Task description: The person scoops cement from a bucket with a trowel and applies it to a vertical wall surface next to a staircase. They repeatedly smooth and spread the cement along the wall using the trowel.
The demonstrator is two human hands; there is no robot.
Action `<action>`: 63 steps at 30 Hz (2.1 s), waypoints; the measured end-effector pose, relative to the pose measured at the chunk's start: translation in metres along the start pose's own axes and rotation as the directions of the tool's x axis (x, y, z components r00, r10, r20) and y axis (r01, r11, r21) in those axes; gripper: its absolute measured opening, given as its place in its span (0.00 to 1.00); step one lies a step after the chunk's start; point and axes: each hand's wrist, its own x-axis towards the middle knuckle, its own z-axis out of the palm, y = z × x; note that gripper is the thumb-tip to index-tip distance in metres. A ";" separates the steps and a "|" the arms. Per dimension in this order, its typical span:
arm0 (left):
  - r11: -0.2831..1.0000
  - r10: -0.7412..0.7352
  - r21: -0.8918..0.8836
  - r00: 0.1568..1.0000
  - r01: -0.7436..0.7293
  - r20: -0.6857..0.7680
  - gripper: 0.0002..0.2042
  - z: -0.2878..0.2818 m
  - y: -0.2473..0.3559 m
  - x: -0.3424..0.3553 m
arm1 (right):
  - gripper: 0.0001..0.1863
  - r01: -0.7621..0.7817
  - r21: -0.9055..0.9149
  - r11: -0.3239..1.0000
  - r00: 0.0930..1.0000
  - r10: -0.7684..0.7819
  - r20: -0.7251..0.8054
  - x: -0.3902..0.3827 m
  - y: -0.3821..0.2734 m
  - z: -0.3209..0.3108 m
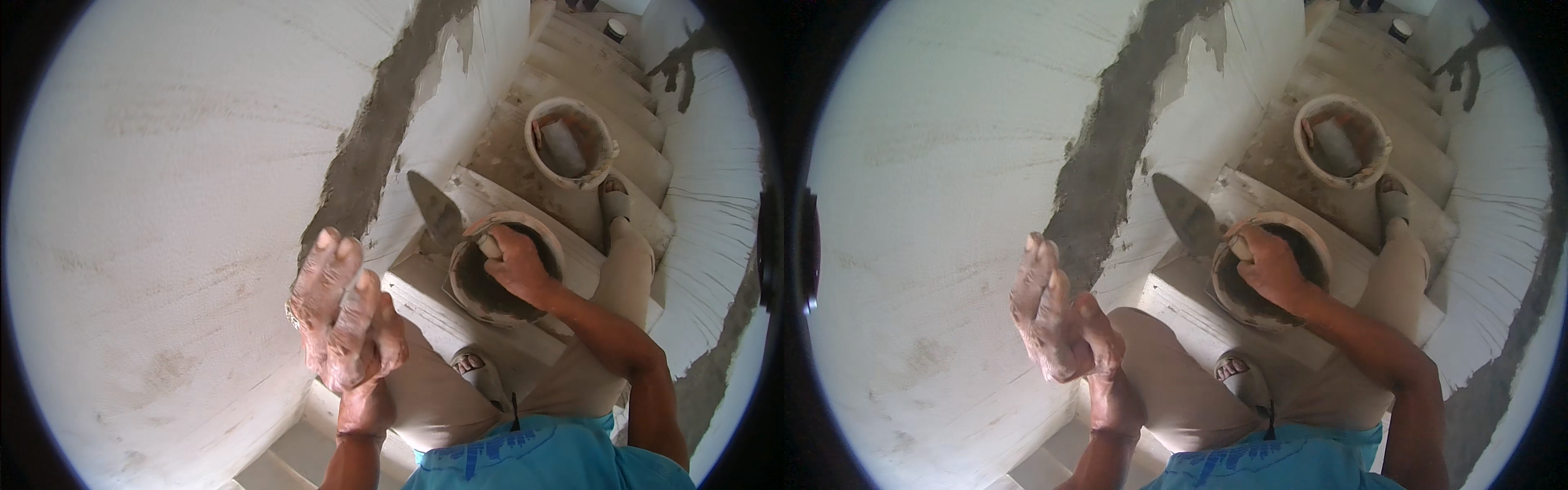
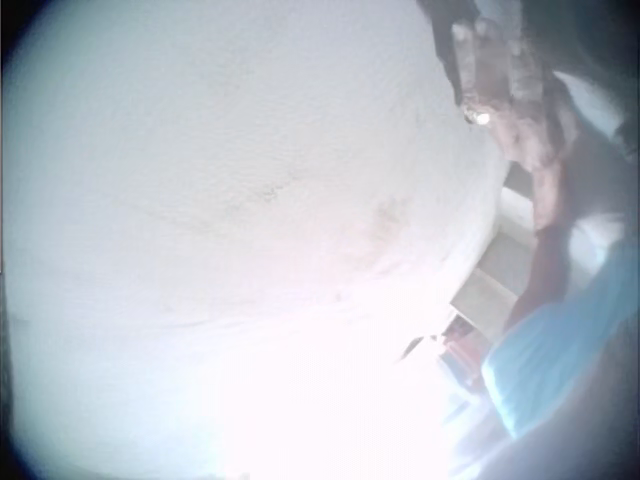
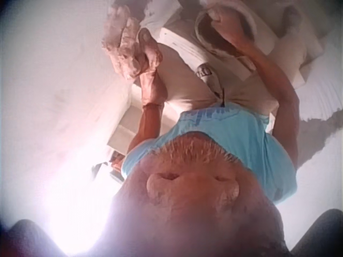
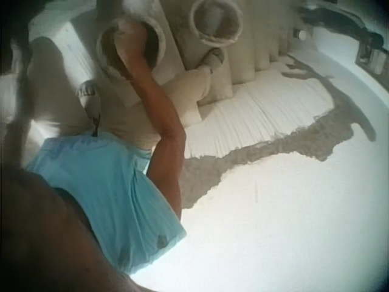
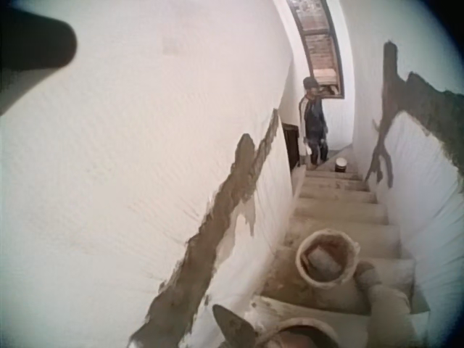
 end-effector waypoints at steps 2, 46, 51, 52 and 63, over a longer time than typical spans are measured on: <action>0.998 0.025 0.050 0.992 -0.031 0.124 0.19 0.010 -0.002 0.001 | 0.21 -0.114 -0.013 0.993 0.993 0.114 0.014 0.006 0.013 -0.015; 0.513 -0.129 0.462 0.467 -0.723 0.875 0.33 0.035 -0.047 0.063 | 0.21 -0.096 -0.079 0.992 0.991 0.103 0.088 0.032 0.053 -0.096; 0.464 -0.101 0.459 0.470 -0.758 0.877 0.36 0.033 -0.046 0.065 | 0.18 -0.191 -0.078 0.979 0.972 0.199 0.122 0.034 0.044 -0.097; 0.487 -0.115 0.463 0.471 -0.741 0.874 0.36 0.029 -0.046 0.065 | 0.19 -0.189 -0.067 0.980 0.973 0.196 0.125 0.035 0.045 -0.096; 0.541 0.067 0.691 0.844 -0.478 0.532 0.37 -0.037 -0.015 0.128 | 0.29 -0.336 0.064 0.940 0.891 0.295 0.346 0.040 0.043 -0.106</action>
